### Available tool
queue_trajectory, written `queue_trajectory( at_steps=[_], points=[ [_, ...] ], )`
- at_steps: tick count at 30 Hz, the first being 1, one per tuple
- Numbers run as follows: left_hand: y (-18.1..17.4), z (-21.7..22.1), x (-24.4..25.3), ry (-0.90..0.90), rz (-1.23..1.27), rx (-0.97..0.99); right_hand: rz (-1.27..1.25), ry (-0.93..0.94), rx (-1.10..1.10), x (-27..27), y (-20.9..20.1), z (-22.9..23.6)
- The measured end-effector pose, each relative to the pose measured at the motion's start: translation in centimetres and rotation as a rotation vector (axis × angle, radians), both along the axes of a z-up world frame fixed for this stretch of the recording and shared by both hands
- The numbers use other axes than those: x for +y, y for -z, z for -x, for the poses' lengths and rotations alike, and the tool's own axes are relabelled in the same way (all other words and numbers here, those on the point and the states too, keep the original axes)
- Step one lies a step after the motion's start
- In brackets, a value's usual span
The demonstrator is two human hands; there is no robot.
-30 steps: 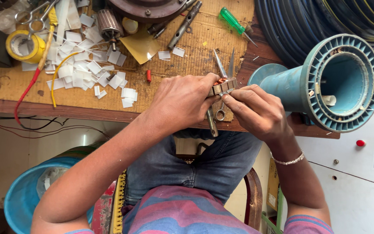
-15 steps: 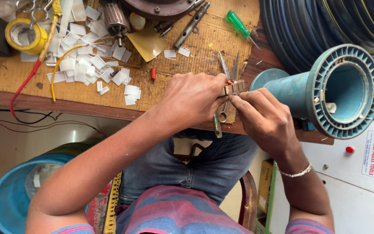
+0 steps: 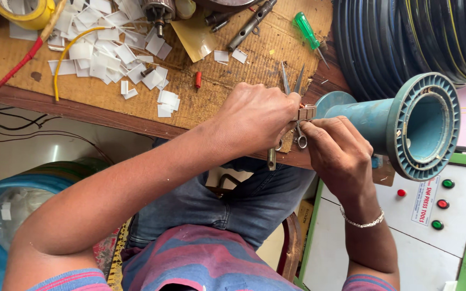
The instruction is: The person inserts small white plastic spacers into the slots of a motor stator. They use a green screwdriver to push the spacers into place and a pair of scissors to trim excess material from the spacers.
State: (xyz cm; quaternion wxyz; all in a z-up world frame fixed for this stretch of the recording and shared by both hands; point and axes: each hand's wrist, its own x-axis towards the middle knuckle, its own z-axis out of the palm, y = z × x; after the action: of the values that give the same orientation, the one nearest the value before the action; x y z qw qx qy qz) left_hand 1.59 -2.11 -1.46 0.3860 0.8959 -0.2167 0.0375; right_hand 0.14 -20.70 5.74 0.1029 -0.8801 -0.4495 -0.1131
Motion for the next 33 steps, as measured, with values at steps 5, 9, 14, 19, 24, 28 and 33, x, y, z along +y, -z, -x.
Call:
queue_trajectory(
  at_steps=[5,9,14,19,24,28,33],
  points=[
    [0.0,-0.2,-0.3,0.005,-0.014,0.008,0.050,0.086,-0.024,0.6,-0.1,1.1],
    [-0.1,-0.7,-0.2,0.020,-0.004,0.053,0.062,0.102,-0.038,0.1,0.2,1.1],
    [-0.1,-1.1,0.8,0.006,0.046,0.045,-0.146,0.024,-0.150,-0.4,3.2,-1.3],
    [0.0,-1.1,1.4,0.015,0.065,0.082,-0.260,0.017,-0.175,-1.0,4.8,-1.4],
    [0.5,-1.5,2.4,0.105,0.120,0.149,-0.428,0.027,-0.084,-0.4,5.3,-1.1],
    [0.6,-0.6,3.5,0.104,0.233,0.232,-0.474,0.032,-0.061,0.5,5.3,-0.5],
    [0.0,0.0,2.6,-0.053,0.361,0.359,-0.477,0.102,-0.015,0.6,5.3,-0.6]
  ],
)
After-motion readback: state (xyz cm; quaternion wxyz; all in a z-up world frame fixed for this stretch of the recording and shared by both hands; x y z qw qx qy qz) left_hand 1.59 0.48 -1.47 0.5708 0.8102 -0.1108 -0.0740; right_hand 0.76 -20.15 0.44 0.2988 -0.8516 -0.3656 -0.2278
